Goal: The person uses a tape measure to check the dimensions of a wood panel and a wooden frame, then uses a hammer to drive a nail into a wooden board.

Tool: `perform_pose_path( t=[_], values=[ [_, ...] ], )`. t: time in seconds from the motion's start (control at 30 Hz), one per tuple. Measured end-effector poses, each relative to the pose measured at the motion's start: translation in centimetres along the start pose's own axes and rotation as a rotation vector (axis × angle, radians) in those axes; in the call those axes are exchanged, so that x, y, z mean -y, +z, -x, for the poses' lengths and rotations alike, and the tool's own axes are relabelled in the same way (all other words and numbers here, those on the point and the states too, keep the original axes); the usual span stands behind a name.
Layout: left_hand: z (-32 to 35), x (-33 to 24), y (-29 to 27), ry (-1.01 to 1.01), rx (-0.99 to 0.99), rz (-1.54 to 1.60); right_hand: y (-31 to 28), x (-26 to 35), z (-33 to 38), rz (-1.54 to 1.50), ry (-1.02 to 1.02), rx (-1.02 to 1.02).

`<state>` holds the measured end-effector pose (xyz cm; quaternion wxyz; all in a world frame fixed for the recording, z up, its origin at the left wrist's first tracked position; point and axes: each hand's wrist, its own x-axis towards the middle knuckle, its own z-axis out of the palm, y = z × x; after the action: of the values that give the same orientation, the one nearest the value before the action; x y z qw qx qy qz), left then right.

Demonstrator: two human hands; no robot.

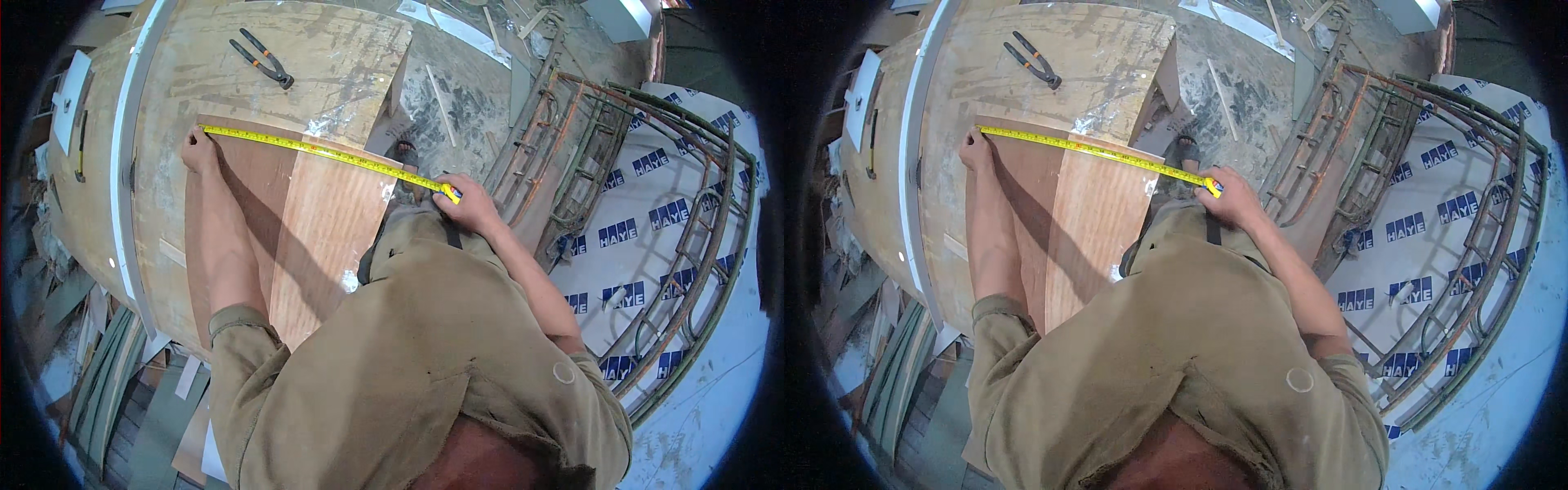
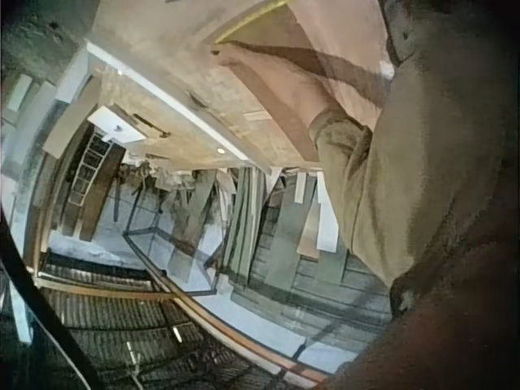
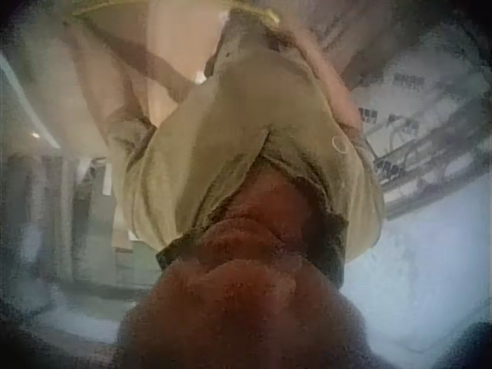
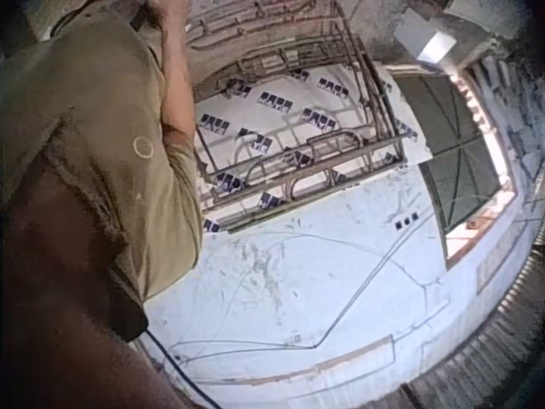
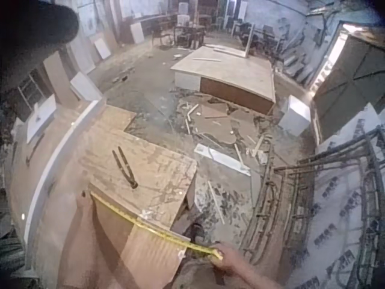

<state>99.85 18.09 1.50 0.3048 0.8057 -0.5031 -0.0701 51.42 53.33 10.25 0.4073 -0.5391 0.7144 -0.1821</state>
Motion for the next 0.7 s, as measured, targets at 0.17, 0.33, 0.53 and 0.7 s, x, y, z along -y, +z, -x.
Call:
perform_pose_path(
  t=[0.17,0.33,0.53,0.7],
  values=[
    [-0.2,-1.1,-0.3,0.003,0.036,-0.008,0.2,0.6,0.1,0.028,0.014,-0.009],
    [0.8,-3.8,-1.3,-0.019,0.178,-0.004,0.2,0.2,0.7,0.032,0.034,-0.026],
    [-0.7,-1.3,-1.6,0.069,0.142,-0.024,0.4,0.5,0.9,0.003,-0.010,-0.028],
    [-1.4,-0.7,-1.0,0.047,0.205,0.041,0.3,0.2,1.1,0.043,0.016,-0.034]
  ],
)
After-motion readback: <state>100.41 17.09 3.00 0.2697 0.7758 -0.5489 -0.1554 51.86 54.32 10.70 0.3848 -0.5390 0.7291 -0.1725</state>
